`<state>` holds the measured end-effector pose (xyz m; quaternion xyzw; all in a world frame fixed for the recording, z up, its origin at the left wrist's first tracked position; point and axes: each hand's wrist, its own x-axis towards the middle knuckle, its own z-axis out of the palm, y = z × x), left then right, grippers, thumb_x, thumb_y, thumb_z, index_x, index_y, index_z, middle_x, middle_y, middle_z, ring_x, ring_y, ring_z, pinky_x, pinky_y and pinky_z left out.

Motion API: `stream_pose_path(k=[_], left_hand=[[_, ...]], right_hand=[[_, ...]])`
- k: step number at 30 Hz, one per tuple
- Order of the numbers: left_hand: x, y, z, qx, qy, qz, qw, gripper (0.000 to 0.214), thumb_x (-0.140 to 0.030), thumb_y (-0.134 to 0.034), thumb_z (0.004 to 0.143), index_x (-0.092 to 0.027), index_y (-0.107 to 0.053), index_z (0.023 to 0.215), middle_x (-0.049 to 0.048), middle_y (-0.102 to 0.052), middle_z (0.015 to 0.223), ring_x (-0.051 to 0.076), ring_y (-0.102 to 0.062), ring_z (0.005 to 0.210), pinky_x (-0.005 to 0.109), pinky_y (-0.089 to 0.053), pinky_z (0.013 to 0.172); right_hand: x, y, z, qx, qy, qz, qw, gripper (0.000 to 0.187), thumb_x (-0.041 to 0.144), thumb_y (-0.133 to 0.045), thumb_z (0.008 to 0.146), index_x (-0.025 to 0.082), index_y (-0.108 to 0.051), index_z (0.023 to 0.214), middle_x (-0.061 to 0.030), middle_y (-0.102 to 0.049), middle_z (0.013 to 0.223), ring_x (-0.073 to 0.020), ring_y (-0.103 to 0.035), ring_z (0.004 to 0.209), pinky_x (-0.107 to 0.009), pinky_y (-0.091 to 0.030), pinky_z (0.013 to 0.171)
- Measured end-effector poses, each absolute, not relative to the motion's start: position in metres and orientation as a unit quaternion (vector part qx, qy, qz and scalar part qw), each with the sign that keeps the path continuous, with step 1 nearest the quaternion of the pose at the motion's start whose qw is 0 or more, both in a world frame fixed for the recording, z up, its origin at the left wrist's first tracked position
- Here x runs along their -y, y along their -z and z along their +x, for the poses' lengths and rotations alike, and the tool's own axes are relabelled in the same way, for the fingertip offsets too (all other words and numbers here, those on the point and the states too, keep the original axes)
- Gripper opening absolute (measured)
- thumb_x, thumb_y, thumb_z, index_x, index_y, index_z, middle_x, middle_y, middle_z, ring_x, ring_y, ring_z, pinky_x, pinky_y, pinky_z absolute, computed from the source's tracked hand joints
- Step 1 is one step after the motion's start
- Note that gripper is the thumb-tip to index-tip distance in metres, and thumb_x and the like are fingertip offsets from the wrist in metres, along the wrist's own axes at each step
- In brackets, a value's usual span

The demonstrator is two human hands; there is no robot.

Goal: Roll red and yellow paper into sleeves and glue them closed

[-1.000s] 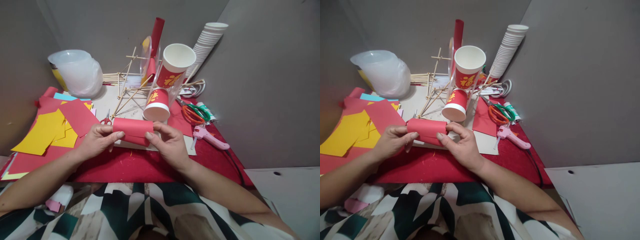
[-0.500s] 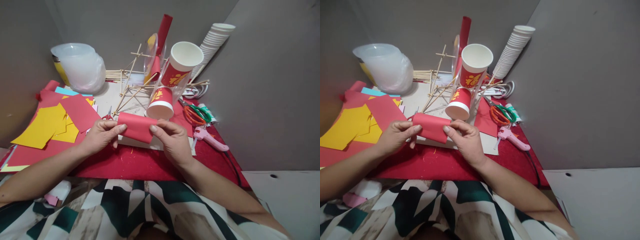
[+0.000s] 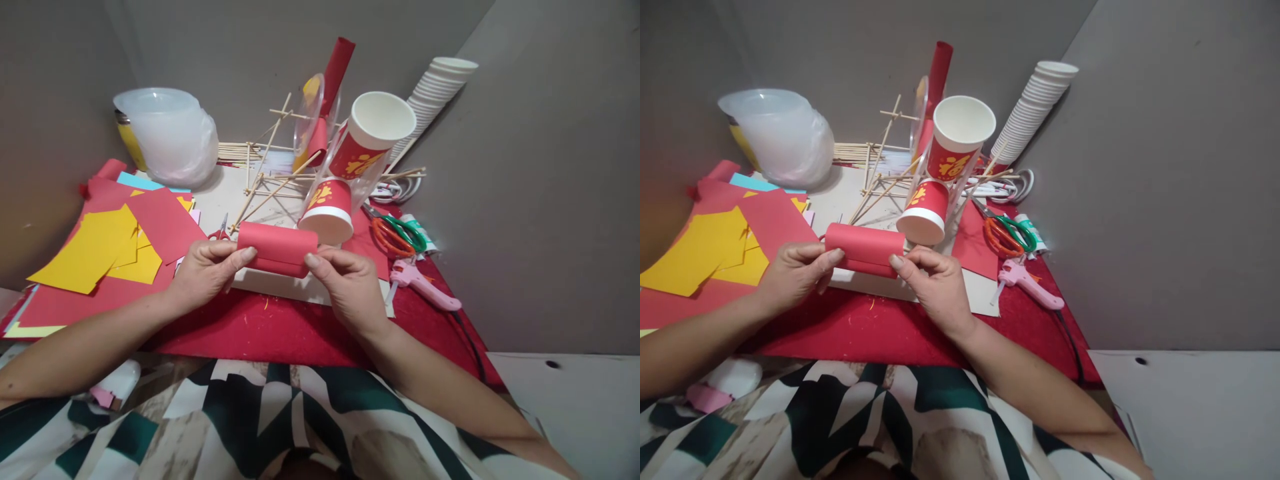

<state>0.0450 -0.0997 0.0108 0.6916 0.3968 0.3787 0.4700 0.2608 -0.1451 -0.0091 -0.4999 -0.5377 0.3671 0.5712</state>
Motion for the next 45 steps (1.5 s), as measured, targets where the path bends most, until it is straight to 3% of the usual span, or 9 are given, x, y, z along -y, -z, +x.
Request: stream_pose_path(k=[4, 12, 17, 23, 32, 35, 40, 45], left_hand=[[0.098, -0.011, 0.045, -0.409, -0.372, 0.674, 0.49, 0.045, -0.038, -0.066, 0.085, -0.017, -0.054, 0.048, -0.0037, -0.047, 0.038, 0.006, -0.038, 0.039, 0.02, -0.029, 0.042], [0.095, -0.008, 0.043, -0.41, -0.352, 0.662, 0.519, 0.053, -0.05, -0.066, 0.085, -0.017, -0.05, 0.047, -0.0035, -0.045, 0.035, 0.006, -0.038, 0.037, 0.02, -0.031, 0.043], [0.094, -0.008, 0.042, -0.392, -0.331, 0.656, 0.553, 0.04, -0.046, -0.069, 0.085, -0.017, -0.063, 0.058, -0.0047, -0.048, 0.037, 0.006, -0.041, 0.036, 0.019, -0.033, 0.043], [0.097, -0.007, 0.039, -0.367, -0.344, 0.671, 0.545, 0.038, -0.04, -0.067, 0.088, -0.016, -0.063, 0.059, -0.0044, -0.05, 0.039, 0.006, -0.045, 0.036, 0.018, -0.035, 0.044], [0.097, -0.013, 0.041, -0.371, -0.355, 0.643, 0.569, 0.021, -0.038, -0.074, 0.08, -0.017, -0.074, 0.083, -0.0066, -0.055, 0.046, 0.005, -0.043, 0.03, 0.017, -0.034, 0.035], [0.097, -0.014, 0.039, -0.385, -0.361, 0.64, 0.559, 0.019, -0.035, -0.074, 0.081, -0.016, -0.072, 0.078, -0.0072, -0.055, 0.044, 0.005, -0.045, 0.032, 0.016, -0.037, 0.037], [0.101, -0.015, 0.036, -0.364, -0.372, 0.699, 0.491, 0.023, -0.03, -0.069, 0.086, -0.015, -0.071, 0.069, -0.0012, -0.067, 0.052, 0.01, -0.061, 0.045, 0.017, -0.051, 0.048], [0.102, -0.008, 0.034, -0.232, -0.473, 0.807, 0.267, 0.011, -0.013, -0.067, 0.086, -0.018, -0.075, 0.08, 0.0011, -0.075, 0.069, 0.011, -0.07, 0.06, 0.017, -0.055, 0.059]], right_hand=[[0.147, 0.009, 0.259, 0.559, -0.356, -0.495, 0.562, 0.03, 0.042, -0.075, 0.078, 0.02, -0.067, 0.058, -0.0002, -0.059, 0.065, -0.0142, -0.052, 0.067, -0.028, -0.042, 0.065], [0.148, 0.009, 0.26, 0.559, -0.36, -0.495, 0.56, 0.027, 0.038, -0.075, 0.078, 0.02, -0.065, 0.06, 0.0006, -0.057, 0.066, -0.0134, -0.05, 0.066, -0.027, -0.04, 0.063], [0.148, 0.009, 0.262, 0.555, -0.365, -0.493, 0.562, 0.025, 0.034, -0.074, 0.078, 0.02, -0.063, 0.061, 0.0019, -0.053, 0.064, -0.0121, -0.045, 0.063, -0.027, -0.038, 0.062], [0.147, 0.009, 0.261, 0.55, -0.371, -0.486, 0.569, 0.023, 0.036, -0.073, 0.079, 0.02, -0.066, 0.064, 0.0006, -0.058, 0.068, -0.014, -0.051, 0.067, -0.028, -0.04, 0.065], [0.149, 0.004, 0.264, 0.636, -0.267, -0.449, 0.568, 0.02, 0.024, -0.069, 0.084, 0.021, -0.066, 0.064, -0.0003, -0.058, 0.065, -0.0151, -0.055, 0.066, -0.03, -0.044, 0.064], [0.148, 0.004, 0.265, 0.664, -0.227, -0.435, 0.564, 0.016, 0.021, -0.069, 0.083, 0.02, -0.067, 0.068, -0.0006, -0.059, 0.066, -0.0151, -0.057, 0.066, -0.029, -0.045, 0.061], [0.146, 0.008, 0.267, 0.687, -0.17, -0.408, 0.576, 0.012, 0.016, -0.07, 0.083, 0.021, -0.069, 0.072, -0.0004, -0.06, 0.069, -0.0134, -0.057, 0.064, -0.028, -0.045, 0.059], [0.145, 0.009, 0.274, 0.722, -0.132, -0.369, 0.57, 0.01, 0.014, -0.071, 0.083, 0.023, -0.072, 0.078, -0.0015, -0.064, 0.07, -0.0171, -0.062, 0.069, -0.032, -0.049, 0.065]])
